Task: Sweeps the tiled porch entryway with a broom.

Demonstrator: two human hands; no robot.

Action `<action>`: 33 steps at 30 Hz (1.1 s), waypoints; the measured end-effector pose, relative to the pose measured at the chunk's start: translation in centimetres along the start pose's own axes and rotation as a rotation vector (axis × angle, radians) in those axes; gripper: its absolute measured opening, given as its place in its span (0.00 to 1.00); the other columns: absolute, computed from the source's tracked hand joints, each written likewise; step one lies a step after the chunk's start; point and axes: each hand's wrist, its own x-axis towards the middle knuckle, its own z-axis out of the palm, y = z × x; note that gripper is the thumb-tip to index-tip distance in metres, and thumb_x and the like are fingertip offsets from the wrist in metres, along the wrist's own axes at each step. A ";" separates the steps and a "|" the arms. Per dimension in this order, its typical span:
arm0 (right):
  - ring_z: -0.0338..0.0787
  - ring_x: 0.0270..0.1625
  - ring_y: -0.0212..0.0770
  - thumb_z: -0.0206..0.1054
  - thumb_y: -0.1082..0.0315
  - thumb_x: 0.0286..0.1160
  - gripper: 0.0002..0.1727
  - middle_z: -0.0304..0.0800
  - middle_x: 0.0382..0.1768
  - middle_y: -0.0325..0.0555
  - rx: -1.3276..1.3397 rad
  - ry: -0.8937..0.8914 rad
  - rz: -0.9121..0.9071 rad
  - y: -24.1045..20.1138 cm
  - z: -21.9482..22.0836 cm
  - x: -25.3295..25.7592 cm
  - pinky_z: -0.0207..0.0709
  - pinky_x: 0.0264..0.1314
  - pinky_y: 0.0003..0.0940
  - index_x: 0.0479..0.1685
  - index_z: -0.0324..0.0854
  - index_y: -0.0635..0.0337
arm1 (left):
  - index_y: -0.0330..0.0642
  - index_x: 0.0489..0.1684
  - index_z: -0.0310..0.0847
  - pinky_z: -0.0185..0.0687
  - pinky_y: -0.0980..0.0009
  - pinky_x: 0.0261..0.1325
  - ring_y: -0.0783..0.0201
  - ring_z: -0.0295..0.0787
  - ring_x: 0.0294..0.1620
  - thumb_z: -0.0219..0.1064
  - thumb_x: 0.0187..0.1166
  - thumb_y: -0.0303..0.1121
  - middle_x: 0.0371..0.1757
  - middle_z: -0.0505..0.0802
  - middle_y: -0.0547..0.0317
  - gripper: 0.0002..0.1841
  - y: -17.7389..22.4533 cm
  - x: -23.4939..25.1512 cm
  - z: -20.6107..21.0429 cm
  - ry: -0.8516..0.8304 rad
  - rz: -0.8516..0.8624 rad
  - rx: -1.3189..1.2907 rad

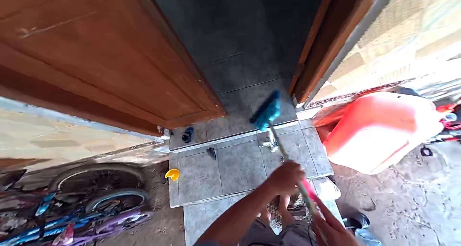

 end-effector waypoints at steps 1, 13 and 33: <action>0.73 0.14 0.36 0.48 0.60 0.92 0.34 0.78 0.24 0.40 -0.035 -0.029 -0.028 -0.3 0.6 2.4 0.73 0.14 0.36 0.97 0.45 0.43 | 0.43 0.61 0.89 0.63 0.49 0.88 0.45 0.75 0.80 0.79 0.64 0.31 0.73 0.85 0.43 0.22 -1.2 -2.3 -0.4 0.121 -0.141 -0.004; 0.69 0.16 0.32 0.44 0.58 0.96 0.28 0.78 0.26 0.41 0.106 0.312 0.150 4.0 -5.0 1.4 0.67 0.17 0.31 0.93 0.56 0.45 | 0.32 0.74 0.79 0.68 0.41 0.82 0.38 0.79 0.77 0.64 0.87 0.40 0.72 0.86 0.33 0.23 -8.9 -36.6 8.8 -0.241 -1.379 -0.515; 0.77 0.23 0.38 0.46 0.55 0.97 0.28 0.81 0.35 0.48 -0.418 -0.270 0.265 8.6 -2.2 12.1 0.76 0.28 0.37 0.93 0.57 0.45 | 0.32 0.78 0.73 0.81 0.44 0.66 0.40 0.88 0.64 0.56 0.91 0.32 0.66 0.88 0.31 0.21 3.0 -34.0 15.6 0.502 -1.508 -0.886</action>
